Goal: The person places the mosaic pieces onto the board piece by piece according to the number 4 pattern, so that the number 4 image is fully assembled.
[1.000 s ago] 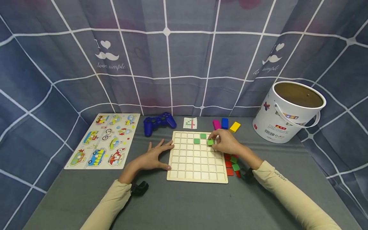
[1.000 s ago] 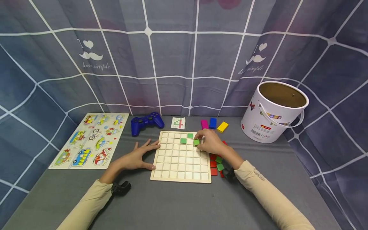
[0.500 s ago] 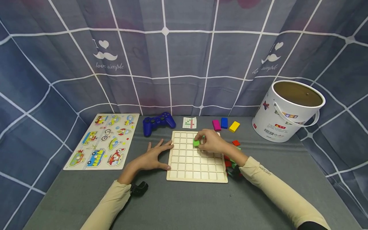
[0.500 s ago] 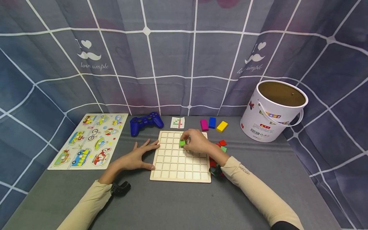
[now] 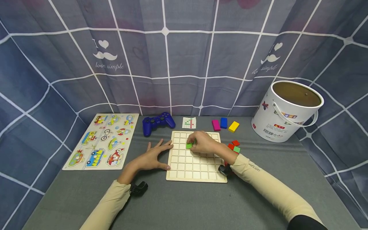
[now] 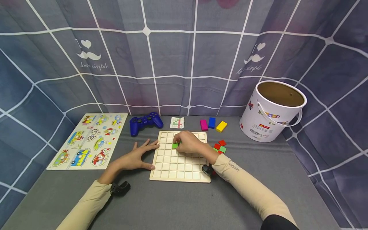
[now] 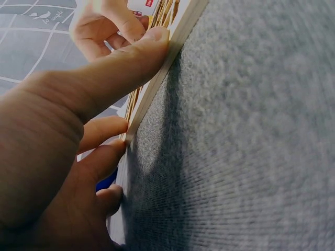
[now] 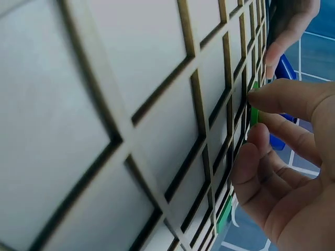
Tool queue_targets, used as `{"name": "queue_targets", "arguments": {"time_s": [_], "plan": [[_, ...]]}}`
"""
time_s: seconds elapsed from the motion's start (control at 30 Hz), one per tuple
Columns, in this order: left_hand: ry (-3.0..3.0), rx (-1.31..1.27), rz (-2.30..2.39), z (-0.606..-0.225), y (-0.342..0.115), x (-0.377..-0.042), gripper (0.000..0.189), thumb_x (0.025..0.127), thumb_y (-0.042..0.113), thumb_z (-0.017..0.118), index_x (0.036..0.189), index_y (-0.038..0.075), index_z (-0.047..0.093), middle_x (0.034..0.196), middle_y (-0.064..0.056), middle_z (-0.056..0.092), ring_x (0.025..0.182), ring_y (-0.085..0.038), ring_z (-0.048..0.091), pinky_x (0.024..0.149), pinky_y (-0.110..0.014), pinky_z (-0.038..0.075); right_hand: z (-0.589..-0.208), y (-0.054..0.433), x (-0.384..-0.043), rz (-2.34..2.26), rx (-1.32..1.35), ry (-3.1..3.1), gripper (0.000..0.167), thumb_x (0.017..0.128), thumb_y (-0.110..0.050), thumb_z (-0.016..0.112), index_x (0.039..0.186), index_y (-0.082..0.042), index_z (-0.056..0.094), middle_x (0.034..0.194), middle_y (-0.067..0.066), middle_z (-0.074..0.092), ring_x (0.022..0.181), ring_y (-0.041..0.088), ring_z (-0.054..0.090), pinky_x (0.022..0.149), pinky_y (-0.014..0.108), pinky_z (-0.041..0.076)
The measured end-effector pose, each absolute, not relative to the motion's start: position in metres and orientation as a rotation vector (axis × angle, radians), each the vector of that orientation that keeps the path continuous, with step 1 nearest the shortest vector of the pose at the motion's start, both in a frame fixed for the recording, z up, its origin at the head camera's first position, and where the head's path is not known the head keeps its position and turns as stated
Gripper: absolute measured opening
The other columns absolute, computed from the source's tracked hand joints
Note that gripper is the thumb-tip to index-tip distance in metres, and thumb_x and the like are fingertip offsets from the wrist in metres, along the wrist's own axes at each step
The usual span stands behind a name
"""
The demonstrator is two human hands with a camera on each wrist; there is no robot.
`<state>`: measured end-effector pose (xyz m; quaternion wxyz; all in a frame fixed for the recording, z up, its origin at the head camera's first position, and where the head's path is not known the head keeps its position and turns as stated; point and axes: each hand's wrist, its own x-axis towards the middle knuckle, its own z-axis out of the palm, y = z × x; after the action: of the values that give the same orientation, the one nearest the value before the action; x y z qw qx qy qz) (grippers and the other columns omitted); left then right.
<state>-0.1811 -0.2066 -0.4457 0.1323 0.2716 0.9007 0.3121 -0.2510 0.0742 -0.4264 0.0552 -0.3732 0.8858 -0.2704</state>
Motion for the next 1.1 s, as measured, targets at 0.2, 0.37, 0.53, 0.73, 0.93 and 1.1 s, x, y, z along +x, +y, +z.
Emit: {"name": "queue_targets", "arguments": {"time_s": [0.2,0.37,0.53,0.73,0.93,1.1], "plan": [[2.620,0.788,0.907,-0.447,-0.209,-0.180,0.096,0.077,0.041,0.086,0.156,0.013,0.038,0.165,-0.005,0.019,0.150,-0.041,0.002,0.105,-0.074,-0.016,-0.426,0.071,-0.253,-0.796,-1.123,2.655,0.022,0.074,-0.004,0.080,0.094,-0.013,0.077,0.087,-0.003,0.070,0.085,0.016,0.064,0.076,0.033,0.053],[2.627,0.777,0.911,-0.447,-0.210,-0.178,0.095,0.076,0.040,0.086,0.155,0.013,0.039,0.165,-0.005,0.021,0.150,-0.042,0.003,0.105,-0.074,-0.015,-0.426,0.069,-0.257,-0.787,-1.109,2.601,0.020,0.076,-0.006,0.084,0.095,-0.012,0.078,0.088,-0.002,0.071,0.079,0.014,0.063,0.072,0.031,0.053],[2.619,0.780,0.912,-0.447,-0.208,-0.179,0.095,0.077,0.040,0.086,0.155,0.013,0.039,0.165,-0.005,0.021,0.150,-0.042,0.003,0.105,-0.075,-0.015,-0.423,0.072,-0.256,-0.813,-1.080,2.584,0.022,0.077,-0.008,0.084,0.098,-0.010,0.077,0.089,0.000,0.070,0.070,0.010,0.062,0.067,0.028,0.053],[2.623,0.787,0.910,-0.446,-0.206,-0.181,0.096,0.077,0.039,0.087,0.156,0.013,0.038,0.165,-0.005,0.020,0.150,-0.041,0.003,0.105,-0.074,-0.015,-0.413,0.087,-0.251,-0.935,-1.074,2.604,0.020,0.081,-0.005,0.078,0.101,-0.004,0.076,0.090,0.005,0.071,0.061,0.010,0.061,0.060,0.028,0.053],[2.628,0.795,0.916,-0.445,-0.206,-0.181,0.096,0.077,0.038,0.087,0.155,0.013,0.039,0.165,-0.004,0.020,0.150,-0.041,0.003,0.105,-0.074,-0.015,-0.406,0.114,-0.250,-1.016,-1.050,2.644,0.019,0.084,-0.005,0.075,0.103,-0.003,0.076,0.094,0.006,0.072,0.068,0.010,0.064,0.065,0.030,0.055],[2.630,0.806,0.918,-0.445,-0.205,-0.181,0.096,0.076,0.038,0.087,0.155,0.012,0.039,0.165,-0.005,0.021,0.150,-0.041,0.004,0.105,-0.075,-0.015,-0.404,0.141,-0.247,-1.038,-0.993,2.676,0.018,0.086,-0.005,0.075,0.104,-0.002,0.076,0.094,0.007,0.072,0.067,0.013,0.064,0.062,0.030,0.055]]}}
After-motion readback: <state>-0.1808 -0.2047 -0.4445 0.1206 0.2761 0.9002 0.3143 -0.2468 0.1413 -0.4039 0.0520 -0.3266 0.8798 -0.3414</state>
